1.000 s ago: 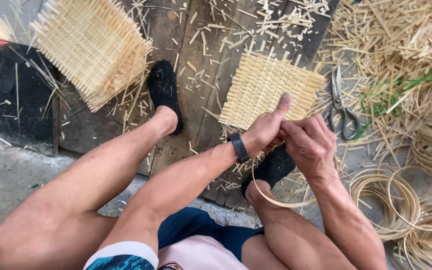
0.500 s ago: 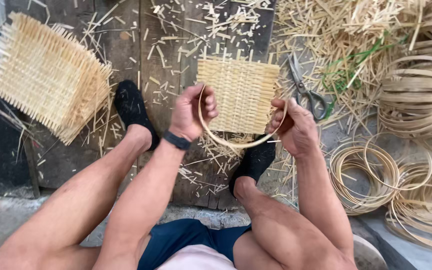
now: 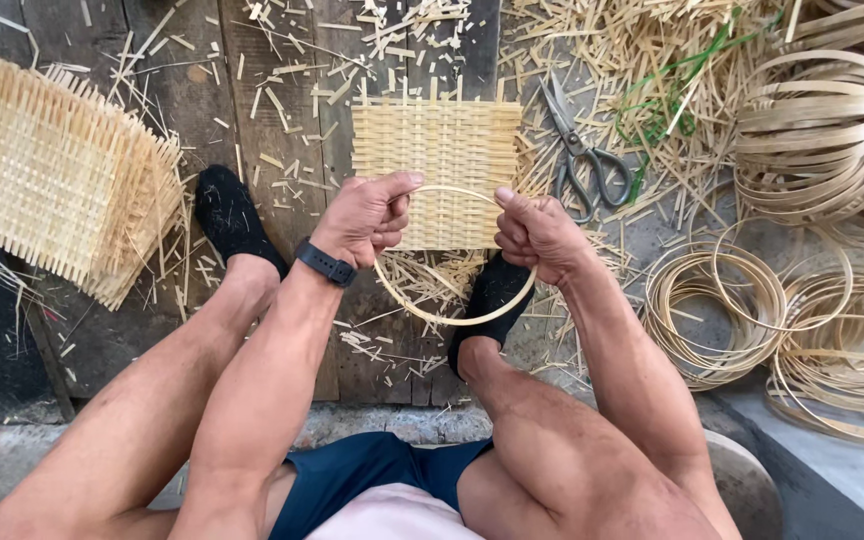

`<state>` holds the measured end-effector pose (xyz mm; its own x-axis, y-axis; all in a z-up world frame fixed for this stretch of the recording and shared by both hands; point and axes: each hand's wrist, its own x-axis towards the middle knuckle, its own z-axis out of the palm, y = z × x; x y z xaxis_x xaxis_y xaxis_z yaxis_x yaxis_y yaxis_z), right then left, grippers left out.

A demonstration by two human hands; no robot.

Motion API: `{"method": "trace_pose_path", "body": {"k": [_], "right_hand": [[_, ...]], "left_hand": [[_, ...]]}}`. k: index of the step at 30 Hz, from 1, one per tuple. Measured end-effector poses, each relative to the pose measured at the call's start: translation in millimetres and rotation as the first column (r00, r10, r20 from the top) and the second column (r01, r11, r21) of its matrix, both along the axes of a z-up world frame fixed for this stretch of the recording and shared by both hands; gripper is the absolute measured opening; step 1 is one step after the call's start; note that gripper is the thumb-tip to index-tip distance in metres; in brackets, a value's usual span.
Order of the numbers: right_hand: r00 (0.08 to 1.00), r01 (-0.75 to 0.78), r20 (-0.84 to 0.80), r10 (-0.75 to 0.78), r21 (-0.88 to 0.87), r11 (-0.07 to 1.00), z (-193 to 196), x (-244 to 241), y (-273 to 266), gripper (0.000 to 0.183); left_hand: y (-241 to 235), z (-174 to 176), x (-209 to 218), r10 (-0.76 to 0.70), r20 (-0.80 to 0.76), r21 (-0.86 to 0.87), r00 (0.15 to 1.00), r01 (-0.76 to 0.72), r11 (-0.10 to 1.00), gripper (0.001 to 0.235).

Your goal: The person sits on the floor and repeatedly cuts circular pieces from woven bamboo mats using shears and a wooden template. They trim the edges, then place each finished circular tray into a stack.

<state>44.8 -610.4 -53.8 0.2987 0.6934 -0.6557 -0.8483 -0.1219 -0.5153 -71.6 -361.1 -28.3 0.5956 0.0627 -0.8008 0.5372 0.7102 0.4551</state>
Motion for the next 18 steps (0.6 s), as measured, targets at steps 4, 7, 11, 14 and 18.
{"method": "trace_pose_path", "body": {"k": [4,7,11,14,18], "right_hand": [[0.975,0.003,0.217,0.043,-0.206,0.978,23.4,9.0,-5.7,0.032],[0.808,-0.129,0.503,0.306,-0.356,0.926,53.9,20.0,-9.3,0.025],[0.632,-0.163,0.547,0.548,-0.598,0.784,86.7,30.0,-6.1,0.022],[0.684,-0.116,0.492,0.539,-0.656,0.745,91.7,33.4,13.3,0.022],[0.709,0.033,0.536,0.458,-0.675,0.737,62.2,29.3,43.2,0.021]], "left_hand": [[12.0,7.3,-4.4,0.086,0.039,0.011,0.996,-0.087,0.996,0.033],[23.1,8.7,-8.0,0.204,0.068,0.010,0.977,-0.205,0.979,0.034],[16.4,-8.1,-12.9,0.304,0.139,0.033,0.943,-0.311,0.950,0.038],[5.8,-28.9,-13.5,0.452,0.143,0.144,0.880,-0.470,0.871,0.041],[11.0,-61.2,-14.5,0.353,0.131,0.621,0.927,-0.354,0.700,0.047]]}}
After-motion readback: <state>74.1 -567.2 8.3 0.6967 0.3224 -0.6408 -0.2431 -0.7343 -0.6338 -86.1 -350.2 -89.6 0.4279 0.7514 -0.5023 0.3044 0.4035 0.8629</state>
